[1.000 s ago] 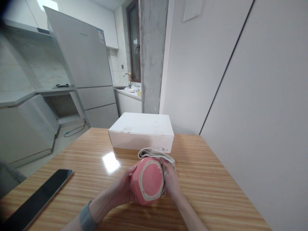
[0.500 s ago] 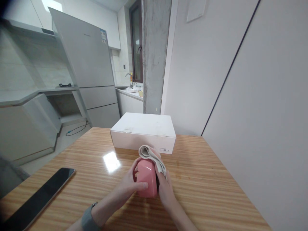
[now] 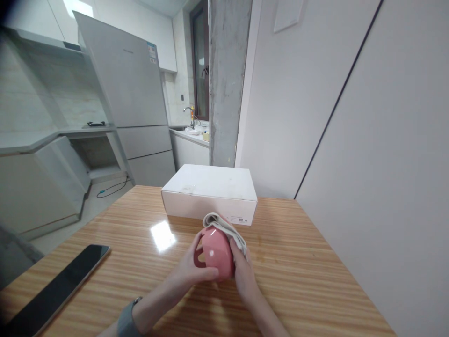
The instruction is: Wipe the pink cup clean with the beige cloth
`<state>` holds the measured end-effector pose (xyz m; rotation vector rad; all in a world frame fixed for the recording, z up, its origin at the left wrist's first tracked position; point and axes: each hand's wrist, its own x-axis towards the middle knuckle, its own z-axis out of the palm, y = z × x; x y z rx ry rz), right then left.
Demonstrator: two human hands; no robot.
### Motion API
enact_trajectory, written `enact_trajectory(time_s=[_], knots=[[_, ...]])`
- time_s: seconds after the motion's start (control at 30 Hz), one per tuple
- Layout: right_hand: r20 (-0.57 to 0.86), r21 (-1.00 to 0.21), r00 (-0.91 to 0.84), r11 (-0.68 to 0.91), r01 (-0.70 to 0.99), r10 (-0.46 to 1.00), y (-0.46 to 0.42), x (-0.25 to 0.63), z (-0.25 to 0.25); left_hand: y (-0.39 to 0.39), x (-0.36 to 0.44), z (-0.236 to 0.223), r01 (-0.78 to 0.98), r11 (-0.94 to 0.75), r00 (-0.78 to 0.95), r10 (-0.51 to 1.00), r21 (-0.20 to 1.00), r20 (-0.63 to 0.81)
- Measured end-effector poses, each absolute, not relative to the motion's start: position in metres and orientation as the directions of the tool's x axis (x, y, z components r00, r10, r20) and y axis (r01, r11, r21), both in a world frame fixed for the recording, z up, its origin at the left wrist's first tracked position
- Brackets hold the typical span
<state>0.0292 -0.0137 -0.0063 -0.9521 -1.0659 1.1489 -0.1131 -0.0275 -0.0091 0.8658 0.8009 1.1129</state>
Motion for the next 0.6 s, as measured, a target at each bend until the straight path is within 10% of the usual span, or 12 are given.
enact_trajectory(time_s=[0.6], knots=[[0.276, -0.934, -0.076, 0.249, -0.254, 0.958, -0.025, 0.02, 0.007, -0.027, -0.114, -0.003, -0.415, 0.195, 0.117, 0.98, 0.889, -0.16]])
